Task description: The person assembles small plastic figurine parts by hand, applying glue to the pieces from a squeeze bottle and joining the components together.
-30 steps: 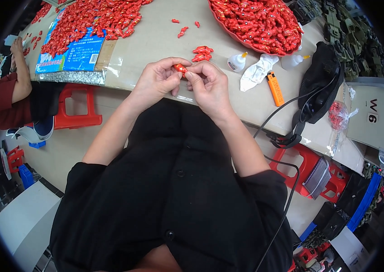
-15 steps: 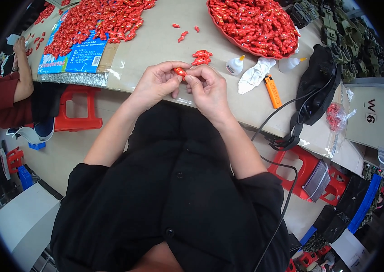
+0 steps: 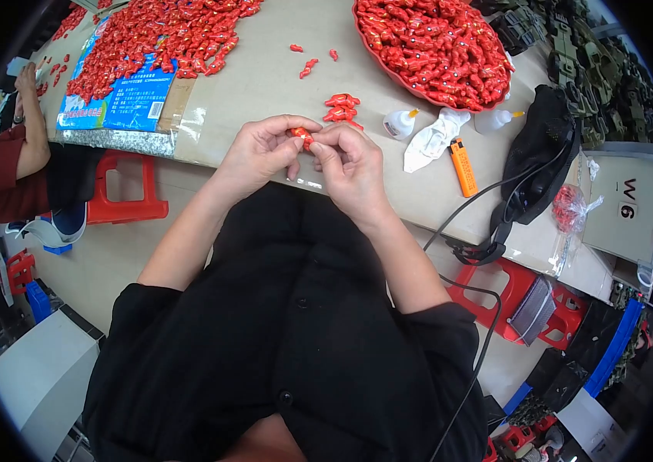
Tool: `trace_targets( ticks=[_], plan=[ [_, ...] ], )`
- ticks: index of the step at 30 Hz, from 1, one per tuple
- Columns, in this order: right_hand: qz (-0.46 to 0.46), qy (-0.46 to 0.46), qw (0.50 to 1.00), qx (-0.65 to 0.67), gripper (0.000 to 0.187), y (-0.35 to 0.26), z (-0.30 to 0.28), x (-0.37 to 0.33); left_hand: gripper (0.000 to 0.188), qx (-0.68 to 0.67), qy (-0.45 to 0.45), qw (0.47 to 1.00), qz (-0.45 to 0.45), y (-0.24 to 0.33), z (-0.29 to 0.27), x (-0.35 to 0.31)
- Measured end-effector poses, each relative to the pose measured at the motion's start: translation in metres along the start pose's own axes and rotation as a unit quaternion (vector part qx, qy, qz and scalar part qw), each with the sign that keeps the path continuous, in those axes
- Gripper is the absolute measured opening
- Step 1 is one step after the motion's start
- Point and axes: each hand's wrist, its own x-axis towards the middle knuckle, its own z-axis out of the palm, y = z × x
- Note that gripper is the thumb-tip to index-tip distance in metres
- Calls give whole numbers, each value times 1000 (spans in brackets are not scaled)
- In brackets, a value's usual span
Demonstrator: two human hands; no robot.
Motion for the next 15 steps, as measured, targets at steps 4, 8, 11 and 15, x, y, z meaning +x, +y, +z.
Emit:
trace_targets(
  ticks=[4, 8, 11, 15],
  plan=[
    [-9, -6, 1000, -17, 3, 0, 0, 0, 21, -8, 10, 1000, 0, 0, 1, -1],
    [-11, -5, 1000, -23, 2, 0, 0, 0, 20, -9, 17, 1000, -4, 1, 3, -1],
    [-9, -4, 1000, -22, 2, 0, 0, 0, 20, 3, 16, 1000, -2, 2, 3, -1],
    [-6, 5, 1000, 0, 2, 1, 1, 0, 21, -7, 9, 1000, 4, -1, 0, -1]
  ],
)
